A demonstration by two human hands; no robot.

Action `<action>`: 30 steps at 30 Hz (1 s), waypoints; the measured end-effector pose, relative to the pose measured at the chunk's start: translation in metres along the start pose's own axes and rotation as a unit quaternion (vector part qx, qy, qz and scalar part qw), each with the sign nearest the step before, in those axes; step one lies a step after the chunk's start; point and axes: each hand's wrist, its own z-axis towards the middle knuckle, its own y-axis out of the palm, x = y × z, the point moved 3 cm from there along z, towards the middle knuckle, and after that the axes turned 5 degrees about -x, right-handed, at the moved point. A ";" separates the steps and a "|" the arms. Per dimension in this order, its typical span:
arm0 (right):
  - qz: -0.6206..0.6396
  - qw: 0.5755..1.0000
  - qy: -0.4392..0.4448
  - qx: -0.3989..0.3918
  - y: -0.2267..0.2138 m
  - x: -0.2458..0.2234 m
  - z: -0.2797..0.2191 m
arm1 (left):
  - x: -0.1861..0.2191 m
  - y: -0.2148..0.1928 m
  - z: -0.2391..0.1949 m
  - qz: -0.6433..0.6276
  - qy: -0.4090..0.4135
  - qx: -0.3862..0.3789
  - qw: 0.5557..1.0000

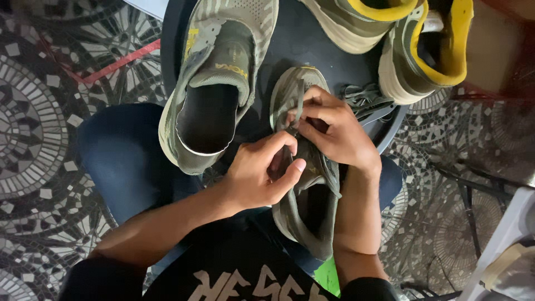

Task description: The person sits on the floor and laces a pair of gray sneakers by hand. They thread the laces through the eyelets, pull them tight, and tie a knot. Other shoes are visible on a nearby shelf.

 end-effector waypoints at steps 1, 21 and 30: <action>-0.004 1.000 -0.001 -0.005 -0.001 -0.002 0.001 | 0.000 0.000 0.000 -0.006 -0.002 0.000 1.000; -0.098 0.992 0.043 0.071 -0.013 -0.020 -0.031 | -0.022 0.001 -0.005 0.028 -0.180 0.073 0.981; -0.102 0.982 0.143 0.069 -0.002 -0.004 -0.038 | -0.040 0.005 -0.002 -0.007 -0.235 0.074 0.969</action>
